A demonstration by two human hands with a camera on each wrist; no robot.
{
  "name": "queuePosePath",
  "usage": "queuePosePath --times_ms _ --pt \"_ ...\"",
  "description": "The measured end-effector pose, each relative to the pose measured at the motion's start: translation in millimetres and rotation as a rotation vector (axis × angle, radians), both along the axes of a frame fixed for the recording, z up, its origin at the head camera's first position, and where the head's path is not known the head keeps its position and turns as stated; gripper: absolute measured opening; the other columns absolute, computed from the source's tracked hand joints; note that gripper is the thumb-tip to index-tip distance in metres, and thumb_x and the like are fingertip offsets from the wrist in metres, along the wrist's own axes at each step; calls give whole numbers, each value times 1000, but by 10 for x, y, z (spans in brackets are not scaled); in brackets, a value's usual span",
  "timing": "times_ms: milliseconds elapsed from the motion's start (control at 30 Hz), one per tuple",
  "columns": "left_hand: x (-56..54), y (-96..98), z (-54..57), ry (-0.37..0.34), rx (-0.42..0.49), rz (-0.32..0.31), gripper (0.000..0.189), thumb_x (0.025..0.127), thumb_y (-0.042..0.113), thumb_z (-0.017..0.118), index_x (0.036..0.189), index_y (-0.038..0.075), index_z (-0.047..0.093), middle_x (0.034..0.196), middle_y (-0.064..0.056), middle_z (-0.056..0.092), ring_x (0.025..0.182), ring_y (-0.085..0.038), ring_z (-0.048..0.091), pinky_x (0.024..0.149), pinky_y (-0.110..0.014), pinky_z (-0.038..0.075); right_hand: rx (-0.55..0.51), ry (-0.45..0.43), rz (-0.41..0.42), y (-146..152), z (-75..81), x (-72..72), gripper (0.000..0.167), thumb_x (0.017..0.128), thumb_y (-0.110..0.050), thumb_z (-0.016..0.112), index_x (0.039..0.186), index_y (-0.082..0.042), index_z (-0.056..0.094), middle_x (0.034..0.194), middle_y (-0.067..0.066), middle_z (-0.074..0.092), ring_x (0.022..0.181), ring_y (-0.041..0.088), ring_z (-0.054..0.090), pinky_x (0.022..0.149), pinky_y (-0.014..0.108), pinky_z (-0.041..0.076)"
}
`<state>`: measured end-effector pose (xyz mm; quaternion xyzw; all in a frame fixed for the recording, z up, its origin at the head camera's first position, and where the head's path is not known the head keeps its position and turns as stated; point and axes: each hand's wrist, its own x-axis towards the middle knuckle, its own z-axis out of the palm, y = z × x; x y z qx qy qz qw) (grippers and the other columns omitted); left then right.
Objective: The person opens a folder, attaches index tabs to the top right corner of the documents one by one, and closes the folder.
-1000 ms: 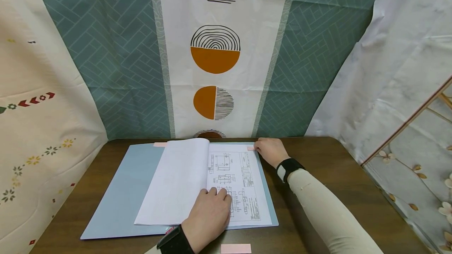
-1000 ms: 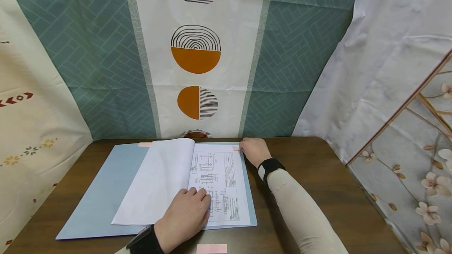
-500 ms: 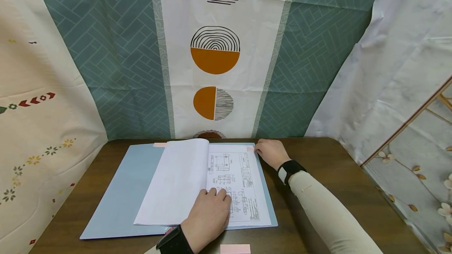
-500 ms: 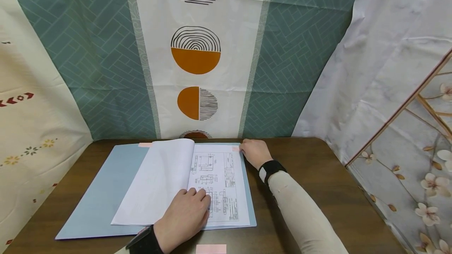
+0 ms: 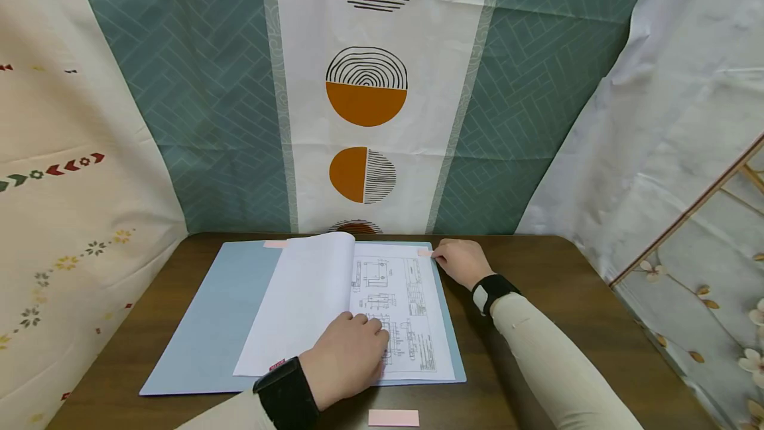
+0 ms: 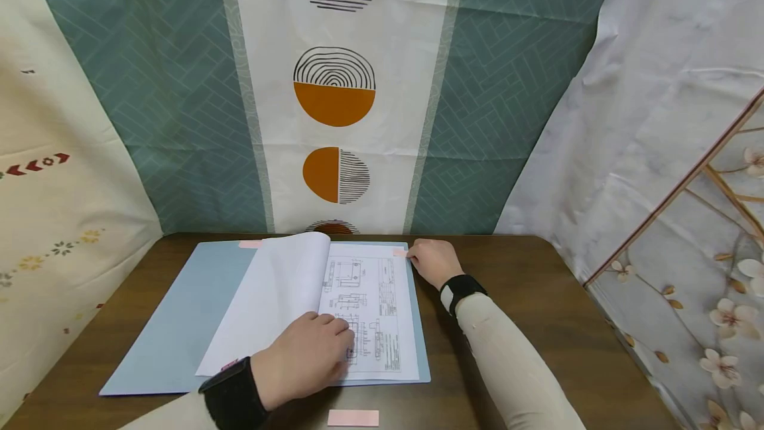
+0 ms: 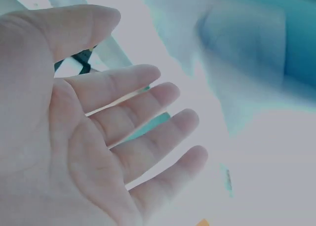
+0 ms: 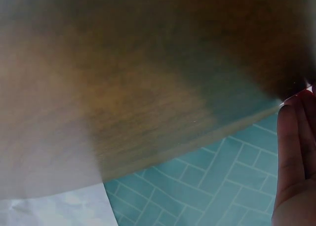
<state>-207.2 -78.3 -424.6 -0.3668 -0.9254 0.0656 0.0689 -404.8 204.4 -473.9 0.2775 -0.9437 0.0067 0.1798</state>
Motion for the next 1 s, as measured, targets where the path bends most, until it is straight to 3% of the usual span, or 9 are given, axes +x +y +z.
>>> queuePosePath --times_ms 100,200,333,467,600,767,1000 --pt "-71 57 182 28 -36 -25 28 97 35 81 114 13 81 105 -2 77 92 -20 70 82 -40 57 -15 -6 0 45 11 9 15 96 -8 86 111 -11 88 101 2 80 89 20 76 79 37 62" --pt "-211 148 315 22 -79 -19 32 98 38 81 121 15 81 113 -1 78 104 -20 72 91 -42 57 -29 -5 6 71 12 16 14 96 -7 86 109 -11 88 100 2 79 88 20 76 79 37 62" --pt "-503 286 349 -33 -123 5 42 99 42 81 133 17 78 129 0 76 121 -21 71 101 -43 56 -24 -3 10 76 -11 9 14 96 -8 86 109 -12 88 98 0 78 86 18 75 78 36 62" --pt "-820 383 230 -16 -132 18 47 102 44 79 140 16 74 138 -1 73 128 -22 69 106 -43 55 -21 6 23 45 -31 -3 12 96 -9 86 108 -13 88 96 -2 77 85 17 75 78 35 62" --pt "-1070 450 76 3 -134 24 52 104 47 77 146 16 71 148 0 69 135 -23 65 108 -45 54 -32 4 37 6 -32 -8 12 96 -9 86 108 -14 88 97 -2 78 86 18 76 80 37 63" --pt "-1291 561 -104 -46 -148 5 65 105 54 72 158 18 60 167 0 53 150 -24 53 117 -48 47 -35 -1 19 3 -41 -14 12 97 -11 87 108 -15 89 98 -2 77 88 18 76 81 37 63" --pt "-1566 704 -334 -84 -121 29 70 110 59 60 166 18 51 173 1 45 159 -25 42 123 -47 41 -53 -10 16 38 -40 -5 13 97 -11 86 110 -15 89 97 -2 76 88 19 76 80 39 63"
